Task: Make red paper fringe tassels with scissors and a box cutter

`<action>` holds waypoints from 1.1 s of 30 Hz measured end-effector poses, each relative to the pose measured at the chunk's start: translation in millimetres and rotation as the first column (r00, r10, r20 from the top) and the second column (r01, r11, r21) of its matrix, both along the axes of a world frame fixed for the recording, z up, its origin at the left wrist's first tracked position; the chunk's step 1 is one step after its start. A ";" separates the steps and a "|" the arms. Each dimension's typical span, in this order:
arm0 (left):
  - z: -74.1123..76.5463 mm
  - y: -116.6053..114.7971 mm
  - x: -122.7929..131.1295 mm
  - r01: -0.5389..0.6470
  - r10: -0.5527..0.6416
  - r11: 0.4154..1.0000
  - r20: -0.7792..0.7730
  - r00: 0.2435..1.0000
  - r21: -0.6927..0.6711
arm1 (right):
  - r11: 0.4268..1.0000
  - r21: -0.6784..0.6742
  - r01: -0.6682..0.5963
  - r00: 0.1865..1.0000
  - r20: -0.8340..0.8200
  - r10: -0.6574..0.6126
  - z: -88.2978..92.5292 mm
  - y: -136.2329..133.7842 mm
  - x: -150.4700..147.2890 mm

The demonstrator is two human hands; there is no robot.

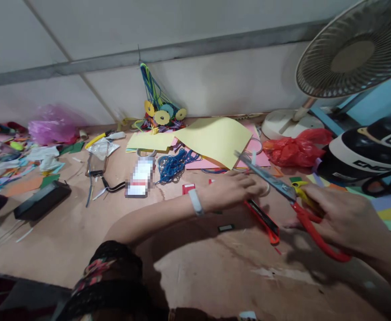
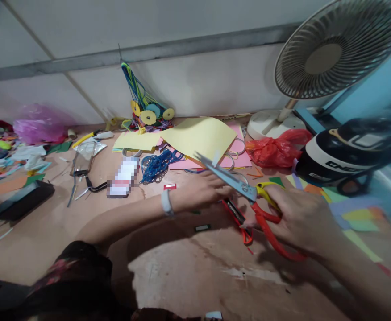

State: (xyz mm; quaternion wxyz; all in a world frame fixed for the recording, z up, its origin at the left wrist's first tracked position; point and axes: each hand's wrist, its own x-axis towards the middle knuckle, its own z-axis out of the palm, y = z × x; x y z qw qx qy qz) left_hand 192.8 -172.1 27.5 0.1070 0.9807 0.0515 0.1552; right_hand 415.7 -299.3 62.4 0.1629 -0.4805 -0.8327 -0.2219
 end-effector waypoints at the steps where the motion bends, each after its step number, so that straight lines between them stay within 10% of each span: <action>1: 4.4 2.8 -14.0 -0.057 0.059 0.994 0.016 0.998 -0.098 | 1.000 0.001 -0.024 0.999 0.027 0.024 0.1 0.6 0.1; 4: 24.4 11.8 -57.6 -0.278 0.319 0.845 0.012 0.948 -0.457 | 0.995 -0.044 -0.084 0.995 0.054 0.087 -2.3 0.6 -0.2; 10: 51.7 6.8 -93.2 -0.240 0.294 0.412 -0.121 0.948 -0.879 | 0.962 -0.167 -0.218 0.970 0.068 0.232 -0.8 -1.2 -14.9; 14: 49.1 -6.3 -86.6 -0.211 0.254 0.441 -0.105 0.962 -0.872 | 0.945 -0.172 -0.279 0.953 0.072 0.295 2.0 -1.3 -23.4; 24: 52.6 -29.4 -87.3 -0.144 0.431 0.807 0.404 0.807 -0.573 | 0.961 -0.179 -0.212 0.965 0.115 0.235 -5.6 4.0 -17.8; 28: 47.0 -35.5 -95.2 -0.116 0.552 0.725 0.474 0.686 -0.678 | 0.982 -0.124 -0.145 0.974 0.156 0.163 -9.9 8.9 -0.4; 33: 15.2 -57.8 -108.5 0.068 0.641 0.390 0.323 0.696 -0.918 | 0.907 -0.173 0.383 0.901 0.288 -0.325 -20.6 22.5 27.3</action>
